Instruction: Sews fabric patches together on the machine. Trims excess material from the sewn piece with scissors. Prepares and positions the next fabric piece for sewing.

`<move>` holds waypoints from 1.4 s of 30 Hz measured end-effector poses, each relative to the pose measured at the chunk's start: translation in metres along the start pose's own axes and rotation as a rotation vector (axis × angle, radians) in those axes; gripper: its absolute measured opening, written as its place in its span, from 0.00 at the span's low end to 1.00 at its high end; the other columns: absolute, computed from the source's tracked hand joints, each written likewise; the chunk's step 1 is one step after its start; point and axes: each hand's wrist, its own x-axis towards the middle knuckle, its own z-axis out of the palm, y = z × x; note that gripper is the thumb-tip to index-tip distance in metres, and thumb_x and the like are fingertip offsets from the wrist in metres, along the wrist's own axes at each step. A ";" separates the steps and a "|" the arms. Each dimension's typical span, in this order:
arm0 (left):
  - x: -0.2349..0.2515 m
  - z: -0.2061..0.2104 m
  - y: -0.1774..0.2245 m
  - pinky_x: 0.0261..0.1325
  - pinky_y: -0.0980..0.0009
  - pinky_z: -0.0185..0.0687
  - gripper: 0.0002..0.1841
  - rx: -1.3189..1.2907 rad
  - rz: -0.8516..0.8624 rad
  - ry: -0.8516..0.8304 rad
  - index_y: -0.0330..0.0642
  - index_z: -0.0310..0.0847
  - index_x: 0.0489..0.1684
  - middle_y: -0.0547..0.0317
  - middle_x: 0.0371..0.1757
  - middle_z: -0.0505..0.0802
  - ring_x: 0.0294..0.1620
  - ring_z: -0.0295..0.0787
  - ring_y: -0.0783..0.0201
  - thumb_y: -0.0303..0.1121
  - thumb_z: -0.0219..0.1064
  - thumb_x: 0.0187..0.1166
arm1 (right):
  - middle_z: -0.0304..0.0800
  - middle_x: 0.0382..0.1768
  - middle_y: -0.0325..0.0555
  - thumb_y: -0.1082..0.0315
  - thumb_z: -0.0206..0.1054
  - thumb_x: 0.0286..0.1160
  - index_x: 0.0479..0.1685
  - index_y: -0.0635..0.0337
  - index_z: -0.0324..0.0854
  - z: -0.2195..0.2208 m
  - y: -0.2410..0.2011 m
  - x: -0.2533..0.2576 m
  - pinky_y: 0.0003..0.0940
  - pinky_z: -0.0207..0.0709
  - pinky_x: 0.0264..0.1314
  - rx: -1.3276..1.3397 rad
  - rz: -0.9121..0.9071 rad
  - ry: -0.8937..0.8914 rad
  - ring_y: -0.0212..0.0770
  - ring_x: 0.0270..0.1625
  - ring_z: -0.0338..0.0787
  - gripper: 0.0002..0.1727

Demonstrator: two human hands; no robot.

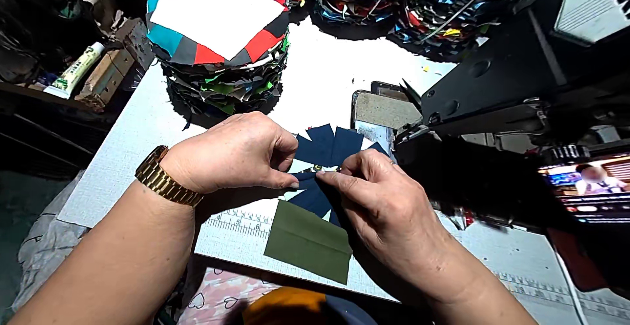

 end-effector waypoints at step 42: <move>-0.040 0.004 0.043 0.35 0.66 0.80 0.15 0.289 0.173 0.151 0.56 0.92 0.34 0.75 0.26 0.88 0.29 0.84 0.74 0.53 0.66 0.78 | 0.87 0.37 0.45 0.60 0.66 0.83 0.47 0.57 0.90 0.016 -0.027 -0.095 0.30 0.79 0.44 0.085 -0.146 0.125 0.40 0.41 0.85 0.11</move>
